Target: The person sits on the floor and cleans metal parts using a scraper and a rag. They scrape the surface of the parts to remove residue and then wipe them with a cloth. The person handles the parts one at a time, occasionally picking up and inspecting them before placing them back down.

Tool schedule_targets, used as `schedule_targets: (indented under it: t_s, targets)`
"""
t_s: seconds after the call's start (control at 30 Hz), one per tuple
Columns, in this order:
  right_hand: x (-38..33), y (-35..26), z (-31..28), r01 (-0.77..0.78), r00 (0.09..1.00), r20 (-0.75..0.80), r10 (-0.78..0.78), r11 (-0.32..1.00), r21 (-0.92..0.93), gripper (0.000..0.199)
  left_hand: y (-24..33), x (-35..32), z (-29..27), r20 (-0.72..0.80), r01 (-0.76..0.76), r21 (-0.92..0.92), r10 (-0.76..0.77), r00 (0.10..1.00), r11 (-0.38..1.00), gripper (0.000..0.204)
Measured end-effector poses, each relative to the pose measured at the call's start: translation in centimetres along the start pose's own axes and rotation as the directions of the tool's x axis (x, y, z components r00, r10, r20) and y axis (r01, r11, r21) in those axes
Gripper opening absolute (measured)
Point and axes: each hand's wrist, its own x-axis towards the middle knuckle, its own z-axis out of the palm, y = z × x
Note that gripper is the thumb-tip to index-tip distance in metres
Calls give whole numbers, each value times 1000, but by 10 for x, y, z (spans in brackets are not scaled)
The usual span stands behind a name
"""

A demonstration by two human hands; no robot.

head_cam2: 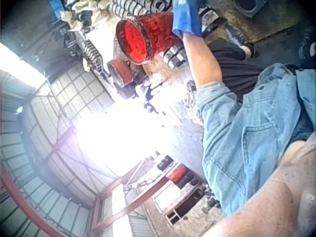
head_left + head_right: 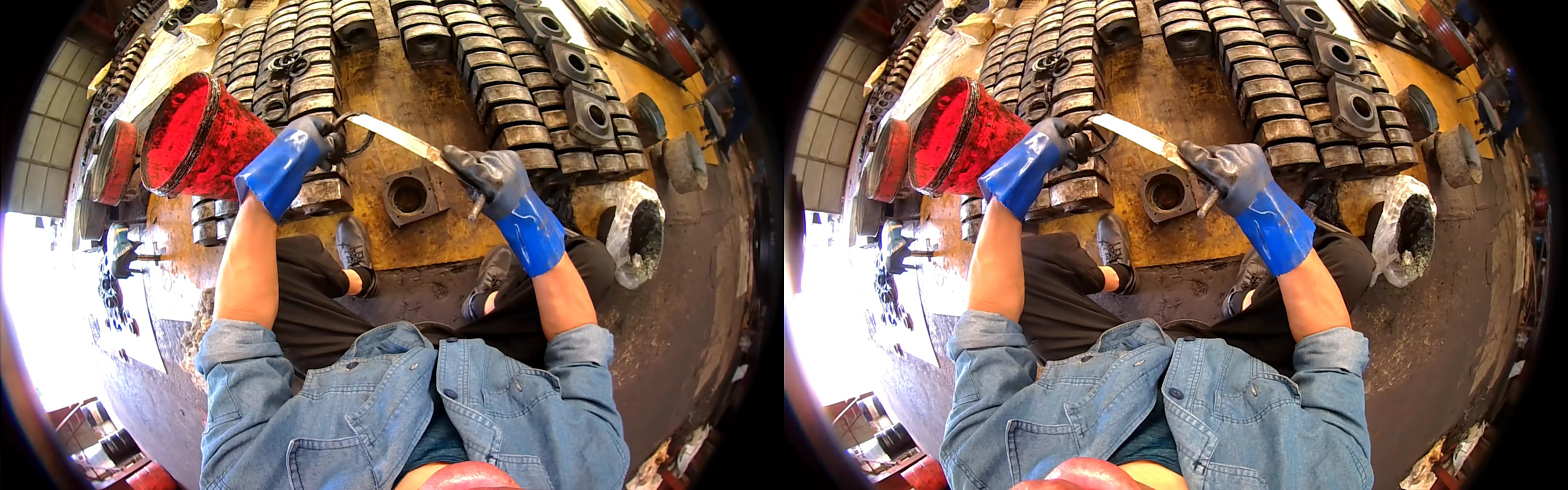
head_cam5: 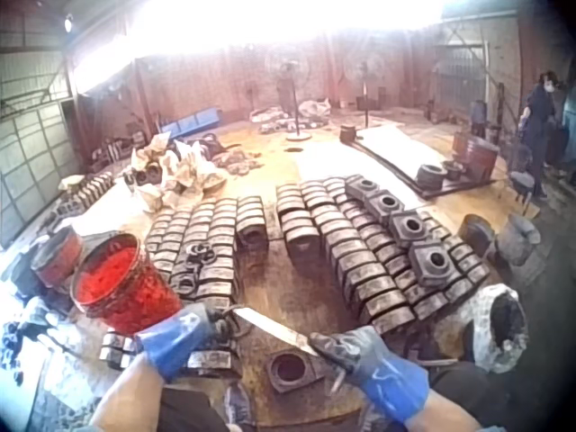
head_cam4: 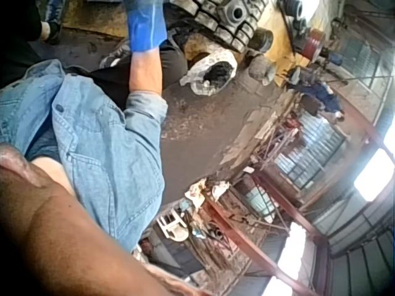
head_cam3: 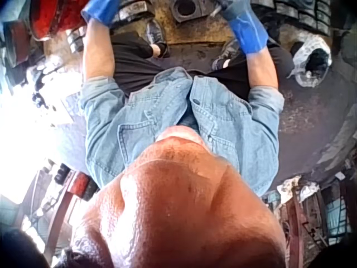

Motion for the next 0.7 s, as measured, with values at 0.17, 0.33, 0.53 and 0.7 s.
schedule_targets:
  t_s: [0.17,0.33,0.53,0.7]
  targets:
    - [1,4,4,-109,994,3,110,990,93,39,-12,2,-2,-105,-137,-228,115,988,964,19]
    - [-8,2,25,-307,929,-21,370,800,516,34,-1,-2,0,-155,-137,-398,81,985,907,19]
    - [-11,0,39,-490,718,289,633,165,856,30,11,6,8,-263,-231,-473,114,958,850,20]
    - [10,-13,24,-723,570,530,628,77,686,42,-14,34,14,-394,-406,-475,223,891,781,21]
